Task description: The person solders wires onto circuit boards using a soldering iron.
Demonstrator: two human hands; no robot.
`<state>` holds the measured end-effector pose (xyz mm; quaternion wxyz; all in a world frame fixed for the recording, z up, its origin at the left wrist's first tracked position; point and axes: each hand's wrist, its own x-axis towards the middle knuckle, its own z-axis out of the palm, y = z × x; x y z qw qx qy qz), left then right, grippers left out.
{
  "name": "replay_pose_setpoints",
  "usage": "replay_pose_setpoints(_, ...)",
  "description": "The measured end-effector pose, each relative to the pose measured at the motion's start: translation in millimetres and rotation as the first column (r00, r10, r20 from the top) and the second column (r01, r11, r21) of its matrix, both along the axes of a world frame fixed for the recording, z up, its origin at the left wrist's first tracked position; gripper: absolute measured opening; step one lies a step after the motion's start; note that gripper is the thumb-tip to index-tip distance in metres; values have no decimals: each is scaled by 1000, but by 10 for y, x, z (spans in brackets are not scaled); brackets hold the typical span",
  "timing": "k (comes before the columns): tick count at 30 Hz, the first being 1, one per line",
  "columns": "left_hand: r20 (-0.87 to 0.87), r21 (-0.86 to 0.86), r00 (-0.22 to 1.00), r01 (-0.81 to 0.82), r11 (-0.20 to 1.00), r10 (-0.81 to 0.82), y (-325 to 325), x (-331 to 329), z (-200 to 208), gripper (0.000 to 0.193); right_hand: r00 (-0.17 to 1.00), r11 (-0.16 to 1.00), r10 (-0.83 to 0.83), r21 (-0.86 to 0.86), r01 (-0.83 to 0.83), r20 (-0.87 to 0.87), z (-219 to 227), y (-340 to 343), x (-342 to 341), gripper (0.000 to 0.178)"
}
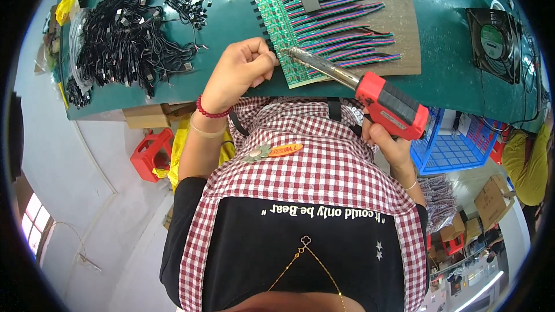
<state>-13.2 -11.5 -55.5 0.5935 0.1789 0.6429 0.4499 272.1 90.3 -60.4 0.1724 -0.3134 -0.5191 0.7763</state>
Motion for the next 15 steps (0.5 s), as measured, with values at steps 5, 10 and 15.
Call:
replay_pose_setpoints(5, 29, 1, 999, -24, 1000, 24, 0, 9, 6, 6, 1000, 1000, -10, -23, 9, -17, -26, -16, 7, 40)
replay_pose_setpoints(10, 29, 15, 999, -29, 999, 29, 1, 10, 8, 7, 1000, 1000, -9, -25, 8, -20, -18, -16, 2, 40)
replay_pose_setpoints(15, 23, 9, 999, -34, 999, 34, -3, 21, 11, 8, 1000, 999, -13, -32, 12, -15, -16, -17, 10, 39)
